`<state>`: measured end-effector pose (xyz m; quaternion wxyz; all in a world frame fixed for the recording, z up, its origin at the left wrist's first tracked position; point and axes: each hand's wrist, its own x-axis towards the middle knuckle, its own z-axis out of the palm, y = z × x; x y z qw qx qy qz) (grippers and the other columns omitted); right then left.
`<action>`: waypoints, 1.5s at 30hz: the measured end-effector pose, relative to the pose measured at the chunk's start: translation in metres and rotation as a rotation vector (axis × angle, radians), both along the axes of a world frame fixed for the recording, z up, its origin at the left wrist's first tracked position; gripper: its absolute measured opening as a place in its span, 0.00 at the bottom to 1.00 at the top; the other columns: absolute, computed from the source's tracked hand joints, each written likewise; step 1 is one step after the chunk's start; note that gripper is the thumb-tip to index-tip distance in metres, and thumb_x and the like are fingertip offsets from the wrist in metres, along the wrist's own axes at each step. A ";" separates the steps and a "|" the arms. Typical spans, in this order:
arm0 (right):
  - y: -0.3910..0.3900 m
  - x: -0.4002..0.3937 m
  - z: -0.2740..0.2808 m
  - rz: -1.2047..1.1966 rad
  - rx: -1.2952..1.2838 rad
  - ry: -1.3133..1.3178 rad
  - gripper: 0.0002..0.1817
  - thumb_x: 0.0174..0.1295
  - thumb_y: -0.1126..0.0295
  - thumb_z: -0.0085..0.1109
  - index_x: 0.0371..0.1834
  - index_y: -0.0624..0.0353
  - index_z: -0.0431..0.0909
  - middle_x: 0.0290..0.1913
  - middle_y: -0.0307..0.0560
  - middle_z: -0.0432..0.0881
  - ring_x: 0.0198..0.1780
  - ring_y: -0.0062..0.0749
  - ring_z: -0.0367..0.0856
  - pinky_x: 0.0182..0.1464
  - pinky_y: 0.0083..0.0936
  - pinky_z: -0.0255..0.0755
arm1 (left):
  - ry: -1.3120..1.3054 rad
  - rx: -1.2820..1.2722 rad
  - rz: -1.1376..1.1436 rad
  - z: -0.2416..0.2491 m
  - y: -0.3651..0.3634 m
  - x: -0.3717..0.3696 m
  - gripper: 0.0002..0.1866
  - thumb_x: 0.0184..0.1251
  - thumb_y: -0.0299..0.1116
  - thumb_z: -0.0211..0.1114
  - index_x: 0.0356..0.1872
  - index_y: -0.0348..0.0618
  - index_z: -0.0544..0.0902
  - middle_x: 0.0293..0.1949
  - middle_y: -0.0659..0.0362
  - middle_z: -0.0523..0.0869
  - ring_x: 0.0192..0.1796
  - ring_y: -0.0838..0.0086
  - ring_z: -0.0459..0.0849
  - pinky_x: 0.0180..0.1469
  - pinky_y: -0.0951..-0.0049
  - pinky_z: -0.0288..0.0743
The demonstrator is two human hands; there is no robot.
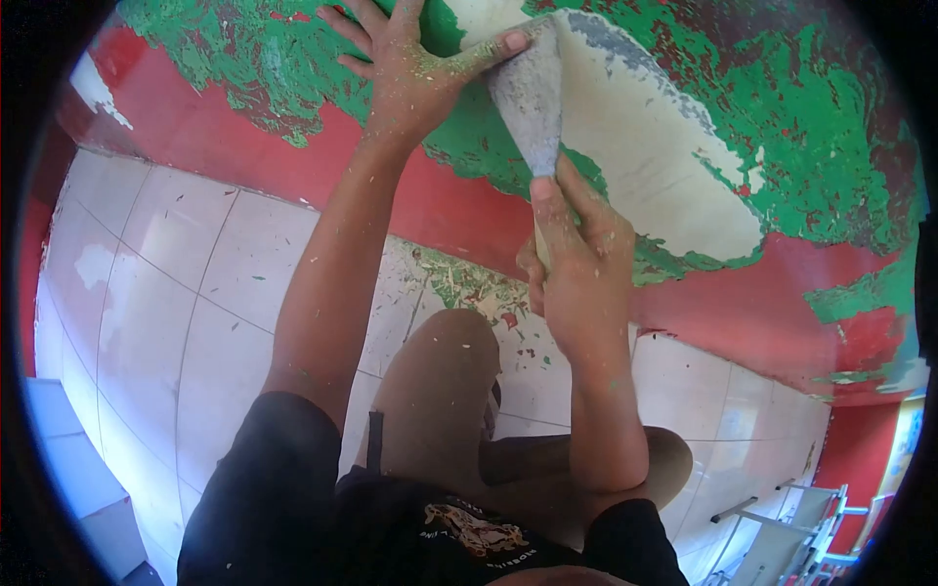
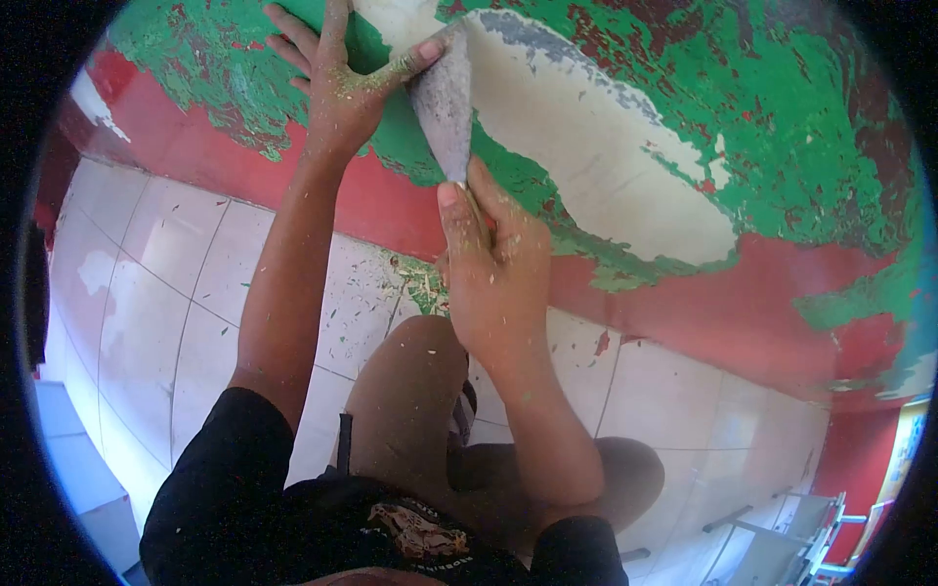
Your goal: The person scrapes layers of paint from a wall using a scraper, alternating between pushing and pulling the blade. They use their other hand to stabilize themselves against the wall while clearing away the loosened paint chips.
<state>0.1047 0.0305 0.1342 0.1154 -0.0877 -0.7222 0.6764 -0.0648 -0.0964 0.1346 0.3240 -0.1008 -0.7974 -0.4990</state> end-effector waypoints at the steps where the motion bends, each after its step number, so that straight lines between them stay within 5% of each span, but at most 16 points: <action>1: 0.007 -0.006 -0.008 -0.006 0.083 0.039 0.28 0.78 0.56 0.61 0.75 0.60 0.75 0.25 0.31 0.70 0.21 0.13 0.64 0.20 0.17 0.58 | 0.005 -0.002 -0.003 0.001 0.000 0.001 0.72 0.43 0.75 0.80 0.87 0.67 0.48 0.84 0.37 0.23 0.84 0.33 0.20 0.74 0.18 0.25; 3: 0.027 -0.012 0.004 -0.014 0.170 0.096 0.29 0.78 0.55 0.61 0.74 0.61 0.75 0.25 0.30 0.69 0.22 0.13 0.64 0.22 0.17 0.60 | -0.005 0.049 -0.025 -0.001 0.003 -0.001 0.71 0.44 0.77 0.78 0.87 0.66 0.50 0.85 0.37 0.24 0.84 0.32 0.21 0.75 0.20 0.25; 5: 0.055 -0.004 0.039 0.088 0.480 -0.001 0.28 0.77 0.56 0.61 0.72 0.64 0.77 0.34 0.44 0.84 0.29 0.25 0.77 0.39 0.28 0.76 | 0.047 0.005 0.014 -0.006 0.010 -0.009 0.76 0.39 0.75 0.81 0.87 0.65 0.44 0.83 0.34 0.23 0.83 0.30 0.21 0.74 0.18 0.27; 9: 0.060 -0.004 0.001 0.137 0.098 -0.056 0.30 0.77 0.52 0.61 0.72 0.63 0.77 0.31 0.40 0.81 0.27 0.21 0.74 0.36 0.25 0.74 | 0.107 -0.054 0.012 -0.010 0.010 -0.012 0.80 0.38 0.70 0.85 0.87 0.65 0.37 0.82 0.30 0.20 0.82 0.27 0.19 0.73 0.16 0.29; 22: 0.021 -0.026 0.006 0.061 0.260 0.164 0.30 0.77 0.58 0.61 0.70 0.73 0.75 0.31 0.45 0.80 0.29 0.20 0.73 0.36 0.25 0.74 | 0.014 0.040 -0.089 -0.005 -0.001 -0.009 0.72 0.45 0.73 0.80 0.88 0.67 0.43 0.82 0.34 0.16 0.81 0.28 0.13 0.71 0.14 0.23; 30: 0.026 -0.002 -0.008 0.092 -0.032 0.003 0.27 0.80 0.58 0.57 0.75 0.64 0.74 0.32 0.35 0.74 0.27 0.17 0.69 0.31 0.21 0.69 | 0.098 -0.004 -0.032 -0.015 0.007 -0.011 0.73 0.43 0.73 0.81 0.87 0.68 0.44 0.82 0.35 0.17 0.81 0.29 0.13 0.71 0.14 0.24; 37: 0.009 -0.011 -0.045 0.116 -0.004 0.049 0.27 0.83 0.59 0.51 0.80 0.56 0.68 0.30 0.33 0.71 0.28 0.15 0.69 0.29 0.19 0.66 | 0.129 -0.070 -0.010 -0.021 0.001 -0.018 0.73 0.45 0.71 0.82 0.87 0.69 0.42 0.82 0.35 0.18 0.80 0.28 0.13 0.71 0.14 0.24; 43: -0.026 -0.030 -0.060 0.140 -0.212 0.062 0.15 0.84 0.58 0.51 0.60 0.58 0.73 0.28 0.33 0.69 0.26 0.14 0.66 0.26 0.18 0.64 | 0.194 -0.161 0.032 -0.012 -0.009 -0.011 0.71 0.43 0.72 0.82 0.87 0.69 0.47 0.83 0.35 0.21 0.81 0.25 0.20 0.75 0.18 0.30; 45: -0.043 -0.045 -0.076 0.132 -0.309 0.180 0.14 0.83 0.54 0.51 0.52 0.54 0.72 0.27 0.33 0.71 0.19 0.14 0.67 0.19 0.17 0.61 | 0.264 -0.313 0.040 0.009 -0.024 -0.008 0.71 0.42 0.73 0.81 0.87 0.68 0.49 0.83 0.35 0.22 0.82 0.24 0.21 0.75 0.19 0.31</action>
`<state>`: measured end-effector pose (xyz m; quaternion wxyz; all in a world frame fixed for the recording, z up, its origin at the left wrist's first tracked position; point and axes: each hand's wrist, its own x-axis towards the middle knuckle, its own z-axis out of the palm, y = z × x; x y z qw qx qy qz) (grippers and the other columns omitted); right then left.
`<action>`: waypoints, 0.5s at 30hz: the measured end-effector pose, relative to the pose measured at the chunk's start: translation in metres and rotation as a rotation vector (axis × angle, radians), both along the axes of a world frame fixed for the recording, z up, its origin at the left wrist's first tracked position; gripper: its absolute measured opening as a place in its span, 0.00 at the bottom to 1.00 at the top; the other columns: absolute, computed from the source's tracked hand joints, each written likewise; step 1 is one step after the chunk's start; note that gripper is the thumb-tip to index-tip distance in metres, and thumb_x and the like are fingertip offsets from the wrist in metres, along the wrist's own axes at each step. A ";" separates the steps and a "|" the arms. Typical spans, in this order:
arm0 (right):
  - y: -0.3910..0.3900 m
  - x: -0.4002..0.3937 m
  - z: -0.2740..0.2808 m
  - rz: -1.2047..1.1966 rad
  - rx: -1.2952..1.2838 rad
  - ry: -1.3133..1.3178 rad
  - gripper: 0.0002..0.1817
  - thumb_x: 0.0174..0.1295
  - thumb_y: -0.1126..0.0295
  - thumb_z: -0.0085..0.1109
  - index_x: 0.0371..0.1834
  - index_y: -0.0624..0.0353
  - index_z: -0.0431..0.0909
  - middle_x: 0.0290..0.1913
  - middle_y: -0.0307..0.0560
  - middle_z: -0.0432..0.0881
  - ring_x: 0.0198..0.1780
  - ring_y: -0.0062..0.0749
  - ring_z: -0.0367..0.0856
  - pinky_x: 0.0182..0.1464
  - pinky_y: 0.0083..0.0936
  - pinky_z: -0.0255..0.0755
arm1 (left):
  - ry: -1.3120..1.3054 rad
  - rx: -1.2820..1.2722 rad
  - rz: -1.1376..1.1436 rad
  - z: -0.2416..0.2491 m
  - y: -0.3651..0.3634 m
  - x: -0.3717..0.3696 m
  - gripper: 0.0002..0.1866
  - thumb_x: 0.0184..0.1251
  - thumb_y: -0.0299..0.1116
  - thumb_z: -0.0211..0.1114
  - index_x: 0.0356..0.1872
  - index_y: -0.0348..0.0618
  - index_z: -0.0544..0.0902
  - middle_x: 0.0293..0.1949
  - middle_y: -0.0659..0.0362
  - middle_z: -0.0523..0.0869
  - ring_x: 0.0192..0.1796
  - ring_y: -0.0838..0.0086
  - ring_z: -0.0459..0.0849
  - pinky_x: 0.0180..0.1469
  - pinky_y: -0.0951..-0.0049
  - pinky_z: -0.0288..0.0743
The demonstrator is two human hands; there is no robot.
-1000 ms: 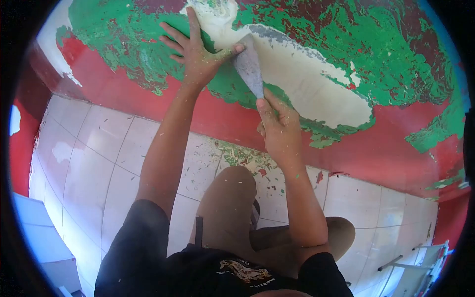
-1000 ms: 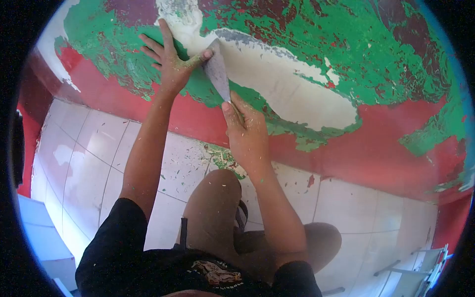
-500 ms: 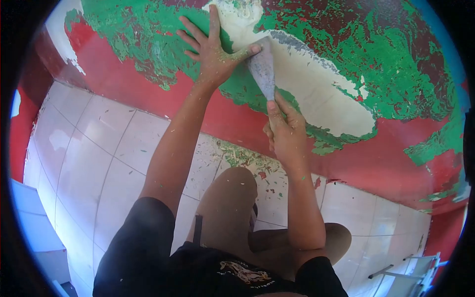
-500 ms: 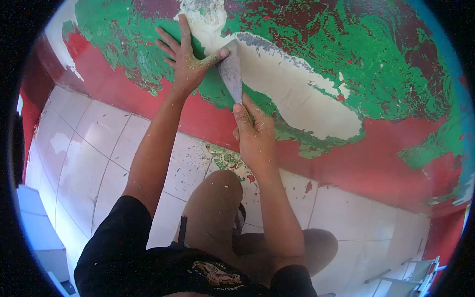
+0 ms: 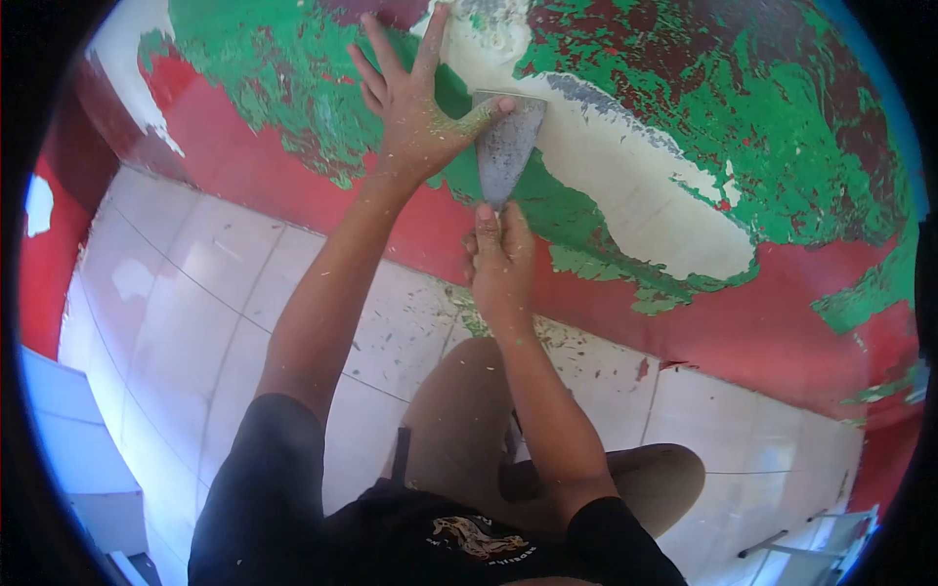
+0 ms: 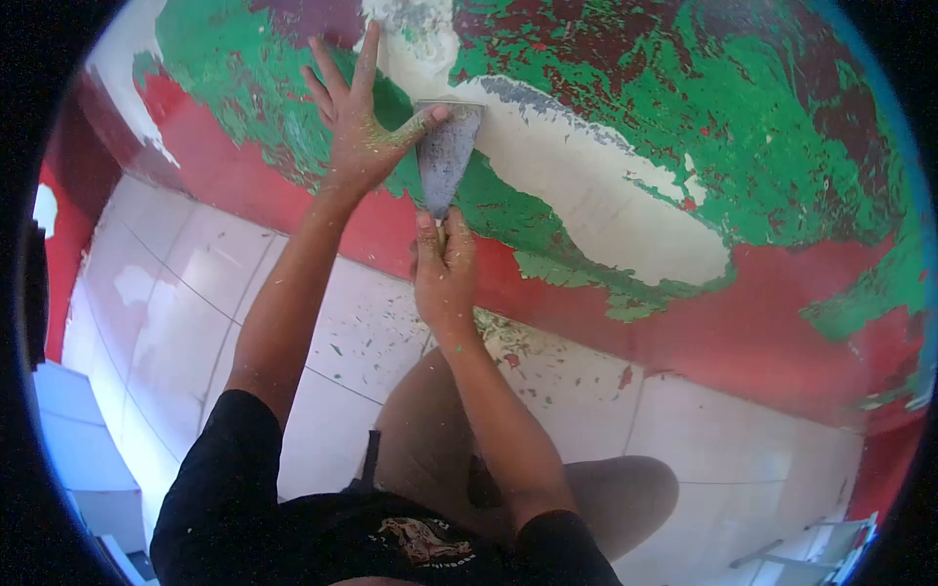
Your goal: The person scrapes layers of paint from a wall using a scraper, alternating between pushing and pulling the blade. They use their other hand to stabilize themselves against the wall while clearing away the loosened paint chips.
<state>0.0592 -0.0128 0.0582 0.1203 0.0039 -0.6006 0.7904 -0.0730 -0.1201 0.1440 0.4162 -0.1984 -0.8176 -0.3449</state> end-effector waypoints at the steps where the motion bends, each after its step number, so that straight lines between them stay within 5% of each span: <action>1: -0.009 -0.006 0.000 -0.006 -0.020 0.013 0.14 0.83 0.54 0.51 0.52 0.54 0.72 0.27 0.33 0.71 0.19 0.14 0.67 0.19 0.17 0.61 | 0.056 -0.121 0.028 0.011 -0.006 0.001 0.71 0.41 0.75 0.81 0.87 0.68 0.50 0.84 0.35 0.22 0.82 0.23 0.23 0.76 0.20 0.33; 7: -0.054 -0.029 0.001 -0.009 -0.352 0.043 0.17 0.83 0.52 0.52 0.41 0.52 0.67 0.26 0.33 0.69 0.19 0.14 0.63 0.18 0.17 0.59 | 0.077 -0.413 0.006 0.039 -0.020 -0.016 0.73 0.38 0.78 0.78 0.87 0.67 0.49 0.83 0.35 0.19 0.81 0.25 0.18 0.73 0.17 0.29; 13: -0.067 -0.056 0.000 0.058 -0.434 0.145 0.20 0.83 0.46 0.46 0.45 0.51 0.68 0.26 0.35 0.71 0.17 0.18 0.69 0.16 0.20 0.61 | 0.059 -0.380 -0.080 0.039 -0.024 -0.027 0.70 0.39 0.78 0.78 0.86 0.67 0.54 0.82 0.33 0.19 0.80 0.24 0.16 0.71 0.14 0.25; 15: -0.073 -0.055 0.004 0.016 -0.446 0.090 0.26 0.81 0.40 0.46 0.37 0.52 0.69 0.21 0.35 0.68 0.15 0.20 0.67 0.15 0.21 0.59 | 0.049 -0.332 -0.079 0.039 -0.020 -0.026 0.69 0.41 0.77 0.78 0.86 0.66 0.55 0.82 0.32 0.19 0.80 0.25 0.16 0.71 0.15 0.25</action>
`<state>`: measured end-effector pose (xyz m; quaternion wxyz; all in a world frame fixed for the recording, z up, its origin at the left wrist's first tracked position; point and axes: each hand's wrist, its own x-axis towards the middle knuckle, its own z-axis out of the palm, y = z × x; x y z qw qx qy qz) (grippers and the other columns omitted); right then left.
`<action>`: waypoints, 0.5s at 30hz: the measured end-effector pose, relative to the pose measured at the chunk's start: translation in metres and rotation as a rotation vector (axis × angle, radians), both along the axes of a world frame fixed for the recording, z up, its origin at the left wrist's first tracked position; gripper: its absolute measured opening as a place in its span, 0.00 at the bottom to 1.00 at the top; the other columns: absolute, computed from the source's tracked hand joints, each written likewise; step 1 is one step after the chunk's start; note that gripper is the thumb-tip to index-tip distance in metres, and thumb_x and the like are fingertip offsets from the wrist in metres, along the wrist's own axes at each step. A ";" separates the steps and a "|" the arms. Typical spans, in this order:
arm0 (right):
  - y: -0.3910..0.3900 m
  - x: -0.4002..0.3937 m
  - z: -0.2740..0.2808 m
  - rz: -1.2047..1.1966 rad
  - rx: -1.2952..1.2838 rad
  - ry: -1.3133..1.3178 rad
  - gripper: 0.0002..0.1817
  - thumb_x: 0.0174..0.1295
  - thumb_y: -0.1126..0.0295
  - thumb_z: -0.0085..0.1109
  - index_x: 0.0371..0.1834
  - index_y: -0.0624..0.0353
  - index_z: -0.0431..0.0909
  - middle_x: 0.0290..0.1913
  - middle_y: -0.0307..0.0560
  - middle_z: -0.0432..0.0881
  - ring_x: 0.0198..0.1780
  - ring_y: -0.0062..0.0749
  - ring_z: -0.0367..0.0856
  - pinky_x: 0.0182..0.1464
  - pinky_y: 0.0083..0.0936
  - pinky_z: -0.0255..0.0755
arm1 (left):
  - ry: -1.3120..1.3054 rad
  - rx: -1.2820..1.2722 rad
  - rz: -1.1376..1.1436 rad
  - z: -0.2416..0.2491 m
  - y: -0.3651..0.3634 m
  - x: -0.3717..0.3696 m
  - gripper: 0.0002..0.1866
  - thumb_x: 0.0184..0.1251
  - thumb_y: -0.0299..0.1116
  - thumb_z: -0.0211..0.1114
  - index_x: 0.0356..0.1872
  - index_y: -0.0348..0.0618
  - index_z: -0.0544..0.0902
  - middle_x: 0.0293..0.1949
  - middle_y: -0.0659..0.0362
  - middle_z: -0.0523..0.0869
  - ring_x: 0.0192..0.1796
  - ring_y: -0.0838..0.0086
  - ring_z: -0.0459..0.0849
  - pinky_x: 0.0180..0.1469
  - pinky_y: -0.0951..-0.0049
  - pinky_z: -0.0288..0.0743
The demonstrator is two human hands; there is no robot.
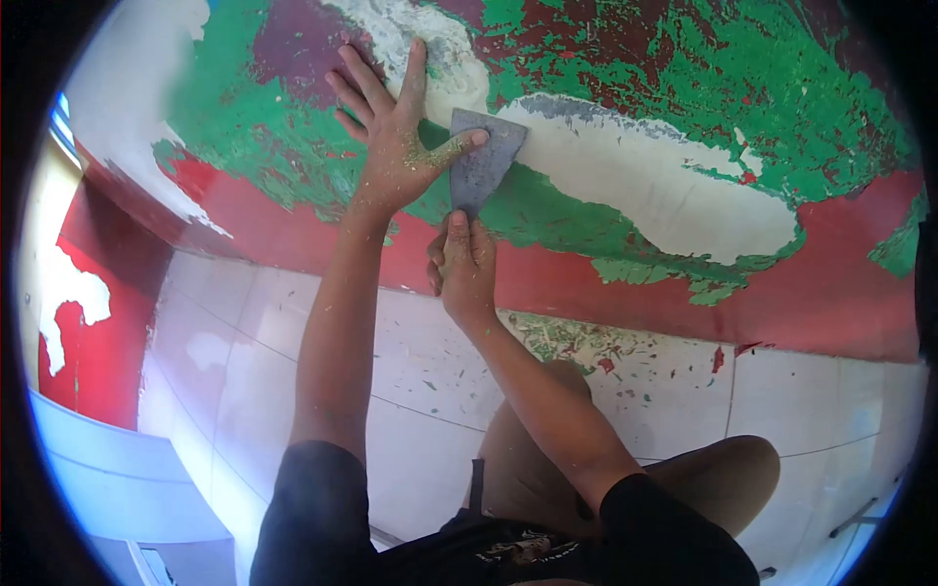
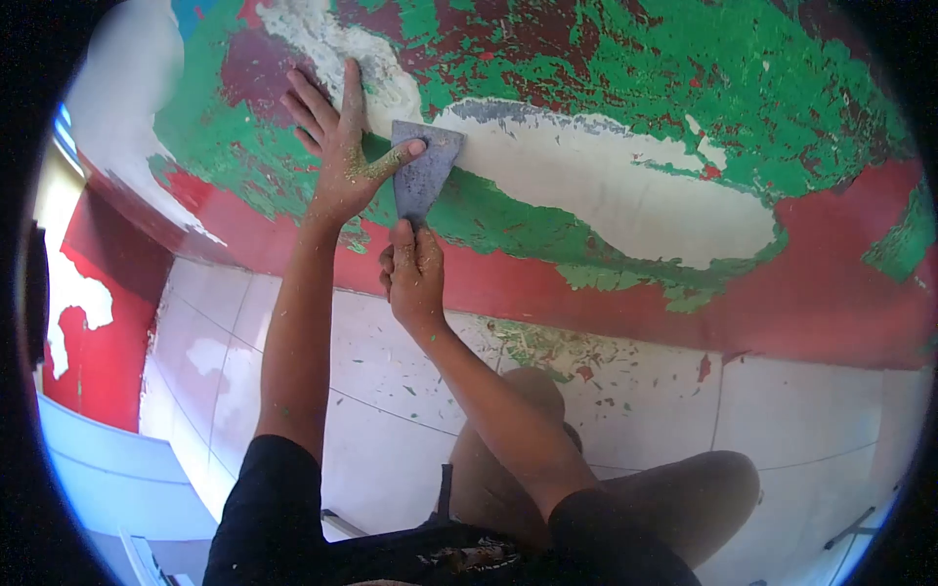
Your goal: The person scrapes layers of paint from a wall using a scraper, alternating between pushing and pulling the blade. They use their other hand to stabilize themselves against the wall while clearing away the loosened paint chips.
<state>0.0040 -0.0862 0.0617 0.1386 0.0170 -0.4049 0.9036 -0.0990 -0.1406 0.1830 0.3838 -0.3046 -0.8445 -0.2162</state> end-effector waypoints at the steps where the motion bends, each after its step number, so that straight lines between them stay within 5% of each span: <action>1: -0.002 0.001 0.003 -0.006 -0.018 -0.001 0.26 0.81 0.40 0.46 0.37 0.52 0.69 0.21 0.35 0.68 0.15 0.20 0.67 0.15 0.21 0.59 | -0.017 -0.025 0.028 0.001 0.001 0.007 0.69 0.48 0.70 0.80 0.88 0.63 0.48 0.83 0.36 0.18 0.82 0.32 0.15 0.74 0.21 0.23; 6: 0.002 0.001 0.015 0.314 -0.258 -0.146 0.37 0.79 0.34 0.44 0.18 0.51 0.64 0.14 0.35 0.64 0.11 0.20 0.59 0.12 0.22 0.53 | -0.018 -0.039 0.016 0.000 0.001 0.004 0.70 0.47 0.69 0.82 0.88 0.62 0.47 0.83 0.36 0.20 0.83 0.33 0.16 0.77 0.25 0.23; 13: 0.005 0.008 0.026 0.313 -0.249 -0.255 0.39 0.76 0.30 0.45 0.16 0.50 0.60 0.13 0.35 0.62 0.10 0.20 0.56 0.11 0.24 0.49 | 0.026 0.047 -0.018 -0.005 0.001 0.000 0.70 0.42 0.70 0.83 0.87 0.63 0.53 0.83 0.36 0.20 0.82 0.30 0.16 0.76 0.22 0.23; 15: 0.006 0.007 0.026 0.307 -0.182 -0.217 0.37 0.73 0.27 0.46 0.23 0.50 0.63 0.14 0.35 0.60 0.11 0.22 0.58 0.13 0.26 0.50 | 0.017 0.066 -0.019 -0.004 0.003 0.000 0.71 0.41 0.70 0.83 0.87 0.63 0.53 0.84 0.36 0.21 0.82 0.30 0.16 0.76 0.22 0.23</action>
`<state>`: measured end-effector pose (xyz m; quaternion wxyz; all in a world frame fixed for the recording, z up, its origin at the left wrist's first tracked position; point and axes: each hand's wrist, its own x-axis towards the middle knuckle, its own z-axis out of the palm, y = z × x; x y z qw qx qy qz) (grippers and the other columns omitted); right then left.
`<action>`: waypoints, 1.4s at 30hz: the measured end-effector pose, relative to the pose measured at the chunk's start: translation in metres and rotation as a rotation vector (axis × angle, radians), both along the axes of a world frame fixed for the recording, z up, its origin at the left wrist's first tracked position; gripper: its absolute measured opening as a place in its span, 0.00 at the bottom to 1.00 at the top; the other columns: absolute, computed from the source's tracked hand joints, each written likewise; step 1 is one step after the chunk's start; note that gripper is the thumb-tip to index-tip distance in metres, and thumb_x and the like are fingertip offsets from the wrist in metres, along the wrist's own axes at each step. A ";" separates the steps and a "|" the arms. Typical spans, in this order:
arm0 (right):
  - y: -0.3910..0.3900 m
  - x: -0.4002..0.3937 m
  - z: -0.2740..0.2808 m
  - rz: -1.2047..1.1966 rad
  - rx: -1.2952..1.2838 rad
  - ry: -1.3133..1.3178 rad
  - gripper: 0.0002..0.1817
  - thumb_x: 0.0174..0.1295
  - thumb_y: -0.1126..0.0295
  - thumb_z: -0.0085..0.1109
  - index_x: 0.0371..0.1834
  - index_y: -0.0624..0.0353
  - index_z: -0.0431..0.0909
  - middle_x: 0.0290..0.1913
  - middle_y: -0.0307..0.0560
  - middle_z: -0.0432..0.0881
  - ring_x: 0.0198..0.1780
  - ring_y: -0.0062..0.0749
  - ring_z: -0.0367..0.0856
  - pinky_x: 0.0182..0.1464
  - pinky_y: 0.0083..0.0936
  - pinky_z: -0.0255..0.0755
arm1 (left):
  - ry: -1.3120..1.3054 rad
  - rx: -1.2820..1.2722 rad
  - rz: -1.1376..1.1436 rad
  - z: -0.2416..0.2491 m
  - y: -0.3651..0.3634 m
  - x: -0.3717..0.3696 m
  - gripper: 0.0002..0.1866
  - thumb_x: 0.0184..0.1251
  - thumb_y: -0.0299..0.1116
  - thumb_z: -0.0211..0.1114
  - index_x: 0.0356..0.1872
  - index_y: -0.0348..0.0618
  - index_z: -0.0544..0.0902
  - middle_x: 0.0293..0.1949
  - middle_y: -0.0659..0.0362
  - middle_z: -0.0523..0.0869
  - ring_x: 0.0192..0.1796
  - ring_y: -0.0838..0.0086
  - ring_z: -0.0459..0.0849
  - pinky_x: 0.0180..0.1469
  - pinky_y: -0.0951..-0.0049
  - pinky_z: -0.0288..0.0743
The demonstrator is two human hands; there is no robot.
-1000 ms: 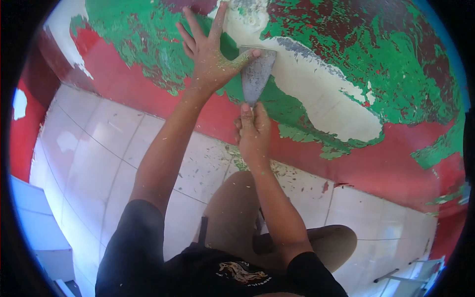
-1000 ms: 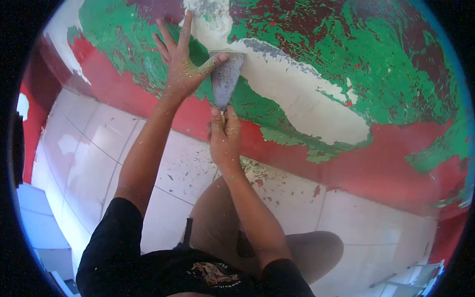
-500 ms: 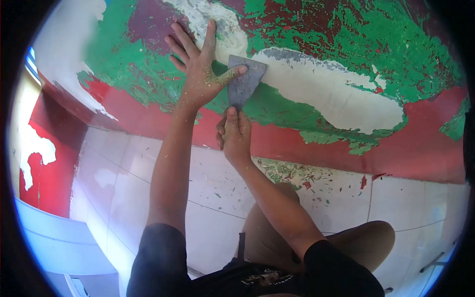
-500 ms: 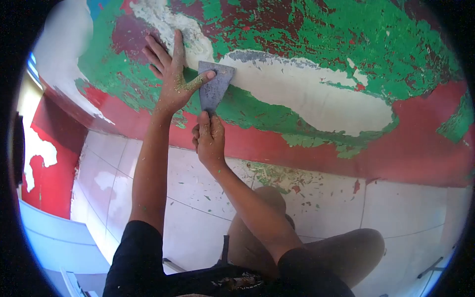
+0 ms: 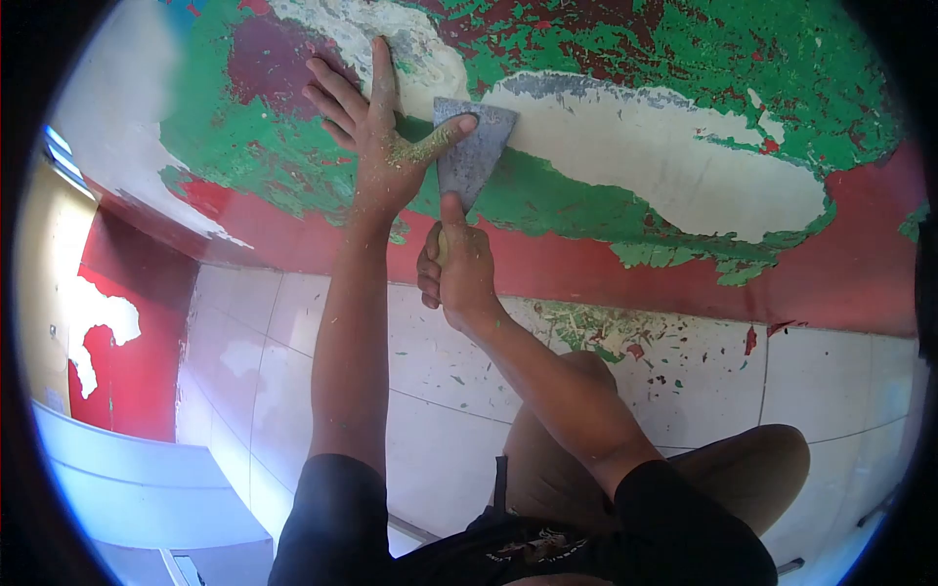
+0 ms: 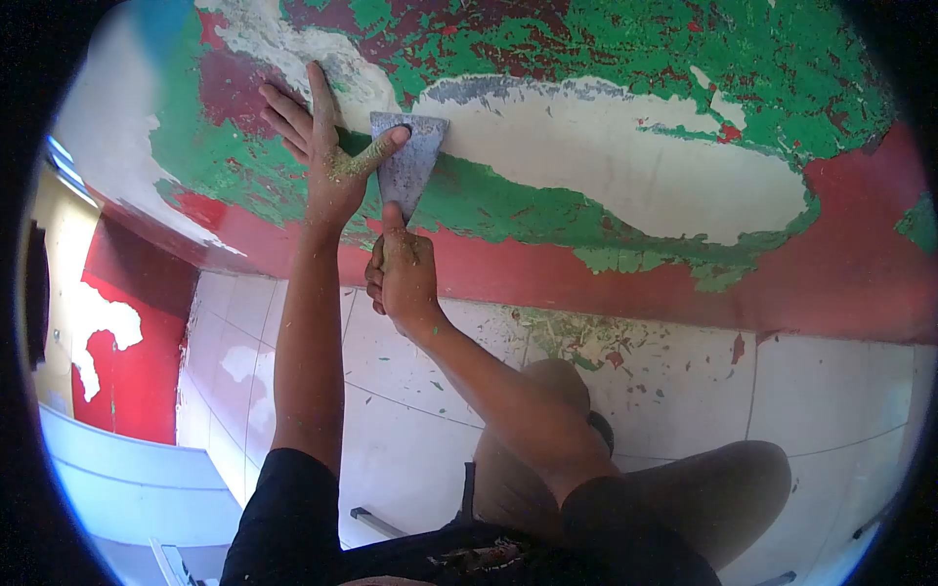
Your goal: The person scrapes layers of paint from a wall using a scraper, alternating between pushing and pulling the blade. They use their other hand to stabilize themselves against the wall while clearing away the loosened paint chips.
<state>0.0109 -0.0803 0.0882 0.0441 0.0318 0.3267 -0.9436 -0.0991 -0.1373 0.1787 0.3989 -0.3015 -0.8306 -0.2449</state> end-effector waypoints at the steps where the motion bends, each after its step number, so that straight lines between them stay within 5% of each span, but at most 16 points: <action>1: -0.001 0.000 0.000 0.000 0.003 -0.003 0.37 0.73 0.27 0.46 0.23 0.50 0.63 0.14 0.35 0.60 0.11 0.22 0.58 0.13 0.26 0.50 | 0.000 0.010 -0.001 0.000 0.001 0.000 0.70 0.41 0.70 0.83 0.87 0.63 0.54 0.84 0.36 0.21 0.82 0.30 0.16 0.75 0.21 0.23; 9: -0.008 -0.004 0.009 -0.069 -0.011 -0.037 0.37 0.72 0.27 0.49 0.22 0.51 0.63 0.14 0.35 0.60 0.10 0.24 0.57 0.12 0.28 0.52 | 0.018 0.066 -0.002 -0.003 0.003 -0.003 0.68 0.40 0.74 0.81 0.85 0.68 0.58 0.84 0.35 0.24 0.82 0.28 0.19 0.74 0.19 0.25; 11: -0.009 -0.001 0.010 -0.084 0.004 -0.056 0.37 0.72 0.27 0.49 0.22 0.51 0.63 0.14 0.35 0.60 0.10 0.24 0.57 0.12 0.28 0.52 | 0.027 0.030 0.030 -0.005 0.001 -0.005 0.66 0.47 0.66 0.83 0.87 0.65 0.54 0.85 0.40 0.24 0.84 0.33 0.19 0.77 0.25 0.24; 24: 0.040 0.004 -0.003 -0.184 0.379 -0.029 0.40 0.70 0.27 0.53 0.15 0.51 0.62 0.11 0.36 0.63 0.09 0.23 0.62 0.11 0.26 0.56 | 0.096 0.046 0.046 -0.009 0.006 -0.007 0.67 0.40 0.74 0.81 0.85 0.70 0.58 0.85 0.37 0.26 0.83 0.28 0.20 0.75 0.21 0.24; 33: 0.013 0.000 -0.018 -0.039 0.164 -0.003 0.40 0.73 0.29 0.50 0.14 0.52 0.63 0.11 0.36 0.63 0.09 0.22 0.62 0.11 0.25 0.56 | 0.126 -0.022 0.032 -0.006 0.000 -0.003 0.70 0.36 0.75 0.82 0.86 0.71 0.56 0.84 0.33 0.26 0.82 0.25 0.21 0.74 0.20 0.24; 36: 0.014 -0.001 -0.017 -0.099 0.171 0.065 0.40 0.74 0.30 0.49 0.14 0.51 0.62 0.11 0.36 0.62 0.09 0.22 0.61 0.11 0.25 0.55 | 0.015 -0.093 0.190 0.003 0.003 0.013 0.69 0.44 0.81 0.74 0.87 0.65 0.53 0.85 0.37 0.25 0.84 0.31 0.22 0.76 0.21 0.25; 42: 0.039 -0.002 -0.003 -0.097 0.283 0.067 0.38 0.73 0.28 0.48 0.20 0.51 0.63 0.13 0.35 0.61 0.12 0.22 0.60 0.14 0.24 0.56 | 0.016 -0.104 0.179 0.003 0.001 0.012 0.69 0.43 0.84 0.71 0.87 0.65 0.54 0.85 0.38 0.25 0.83 0.29 0.21 0.75 0.20 0.26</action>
